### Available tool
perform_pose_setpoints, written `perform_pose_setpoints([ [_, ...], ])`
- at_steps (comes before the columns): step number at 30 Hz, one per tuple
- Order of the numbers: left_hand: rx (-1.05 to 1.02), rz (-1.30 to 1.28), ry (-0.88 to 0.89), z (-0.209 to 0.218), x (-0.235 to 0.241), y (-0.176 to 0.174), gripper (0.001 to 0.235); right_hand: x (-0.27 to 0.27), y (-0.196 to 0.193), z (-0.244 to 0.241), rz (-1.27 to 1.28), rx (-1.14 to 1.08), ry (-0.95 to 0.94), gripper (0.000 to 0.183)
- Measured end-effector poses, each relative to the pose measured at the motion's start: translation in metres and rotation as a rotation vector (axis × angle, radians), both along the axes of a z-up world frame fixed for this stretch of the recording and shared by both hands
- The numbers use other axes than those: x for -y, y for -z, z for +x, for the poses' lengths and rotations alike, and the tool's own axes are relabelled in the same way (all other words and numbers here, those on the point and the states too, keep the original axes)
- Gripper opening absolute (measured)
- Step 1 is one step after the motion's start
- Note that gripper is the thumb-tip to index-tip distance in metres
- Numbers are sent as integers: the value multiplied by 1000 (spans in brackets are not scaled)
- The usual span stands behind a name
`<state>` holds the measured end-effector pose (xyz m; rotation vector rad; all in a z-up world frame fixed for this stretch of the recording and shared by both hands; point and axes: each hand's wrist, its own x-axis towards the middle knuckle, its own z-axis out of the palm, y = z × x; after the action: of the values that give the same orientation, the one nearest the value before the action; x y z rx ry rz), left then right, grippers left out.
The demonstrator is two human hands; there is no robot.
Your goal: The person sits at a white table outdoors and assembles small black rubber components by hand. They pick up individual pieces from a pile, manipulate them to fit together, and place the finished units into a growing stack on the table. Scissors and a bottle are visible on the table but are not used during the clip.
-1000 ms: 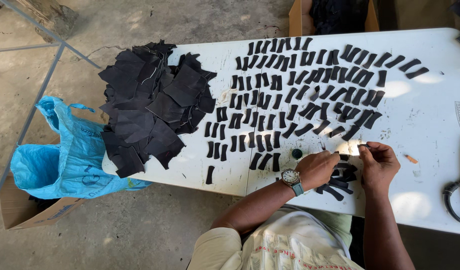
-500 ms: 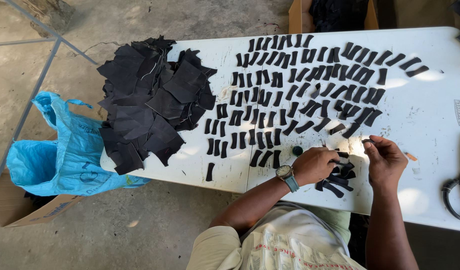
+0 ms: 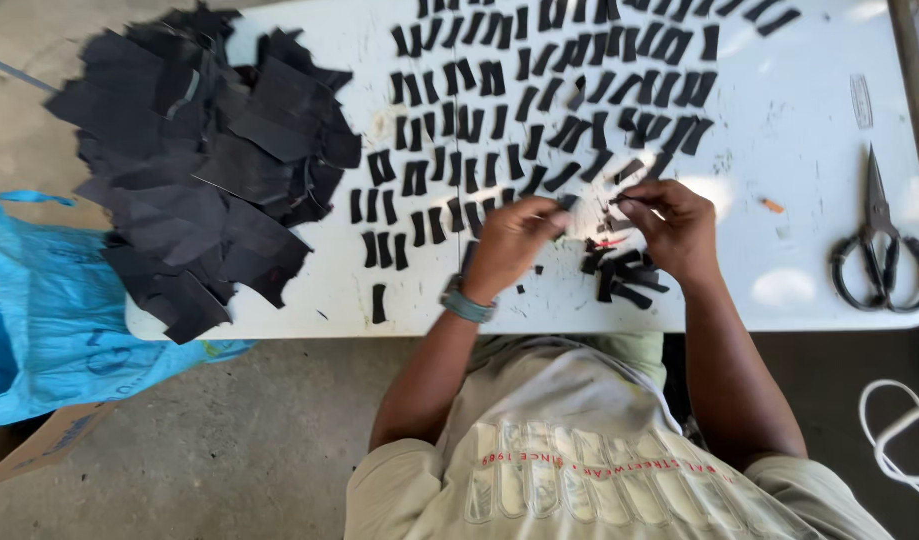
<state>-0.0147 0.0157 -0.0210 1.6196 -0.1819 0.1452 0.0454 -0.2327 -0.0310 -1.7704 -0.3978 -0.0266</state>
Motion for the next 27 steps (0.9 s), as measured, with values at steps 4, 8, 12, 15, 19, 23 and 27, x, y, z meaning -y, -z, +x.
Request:
perform_pose_setpoints([
  [4,-63,15,-172,-19,-39,-3,29,-17,-3,-9,-82,-94,-50,13],
  [8,-63,-115,-207,-23,-53,9,30,-22,11,-5,-136,-146,-20,18],
  [12,-62,1,-195,-20,-51,28,26,25,8,24,80,77,127,7],
  [15,-122,-31,-89,-9,-43,30,21,70,-18,26,94,99,214,11],
  [19,-111,-92,-29,-3,-27,20,17,77,-25,15,136,58,211,12],
  [23,-176,-182,64,-4,-18,8,21,30,-6,5,34,-71,152,19],
  [27,-221,-156,58,-8,-20,8,29,-9,-3,2,43,-128,2,14],
])
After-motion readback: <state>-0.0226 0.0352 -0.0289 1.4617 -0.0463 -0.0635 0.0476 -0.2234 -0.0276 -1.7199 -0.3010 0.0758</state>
